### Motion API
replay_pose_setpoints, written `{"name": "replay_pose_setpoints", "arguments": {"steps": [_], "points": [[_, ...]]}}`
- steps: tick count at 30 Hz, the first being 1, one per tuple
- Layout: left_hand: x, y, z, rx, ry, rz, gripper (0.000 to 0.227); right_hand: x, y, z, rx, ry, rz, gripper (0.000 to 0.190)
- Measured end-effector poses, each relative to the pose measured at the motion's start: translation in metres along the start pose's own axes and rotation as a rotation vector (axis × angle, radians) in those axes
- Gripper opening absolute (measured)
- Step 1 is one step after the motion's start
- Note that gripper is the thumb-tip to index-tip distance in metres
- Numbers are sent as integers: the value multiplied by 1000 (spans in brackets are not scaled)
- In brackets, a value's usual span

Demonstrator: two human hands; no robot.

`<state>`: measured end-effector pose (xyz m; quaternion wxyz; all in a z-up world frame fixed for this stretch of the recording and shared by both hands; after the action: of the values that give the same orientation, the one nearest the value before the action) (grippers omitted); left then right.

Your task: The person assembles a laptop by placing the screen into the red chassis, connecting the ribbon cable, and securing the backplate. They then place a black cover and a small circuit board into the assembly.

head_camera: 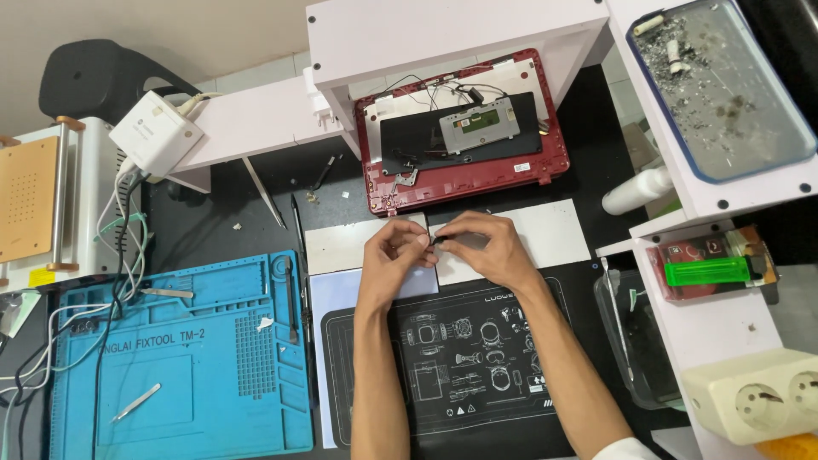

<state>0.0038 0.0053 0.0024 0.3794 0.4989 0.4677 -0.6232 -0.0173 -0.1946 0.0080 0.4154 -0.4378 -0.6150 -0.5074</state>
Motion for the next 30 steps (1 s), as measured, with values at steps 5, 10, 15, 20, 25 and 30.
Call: {"name": "replay_pose_setpoints", "arguments": {"steps": [5,10,15,20,25,30], "points": [[4,0,2,30,-1,19,17,-4,-3,-2,-28,-5,90,20],[-1,-2,3,41,1,53,19,-7,-3,-3,-32,-58,124,26],[-4,-4,3,27,14,85,19,-11,-4,-4,-3,-9,191,31],[-6,-5,3,36,14,101,18,-20,-5,-6,16,41,212,34],[-5,-6,3,40,30,105,18,-20,-6,-9,32,73,230,33],[-4,-7,3,56,20,130,18,-25,-8,-10,56,186,265,33]]}}
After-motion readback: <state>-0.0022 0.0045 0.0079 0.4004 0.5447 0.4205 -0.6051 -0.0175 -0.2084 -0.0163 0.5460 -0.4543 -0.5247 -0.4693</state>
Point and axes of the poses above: each hand's wrist, its own y-axis towards the middle knuckle, its own z-axis out of the palm, x = y × z, the point moved 1 cm from there along y, towards the middle knuckle, and after that the axes turned 9 degrees about y, right-handed, at the moved point
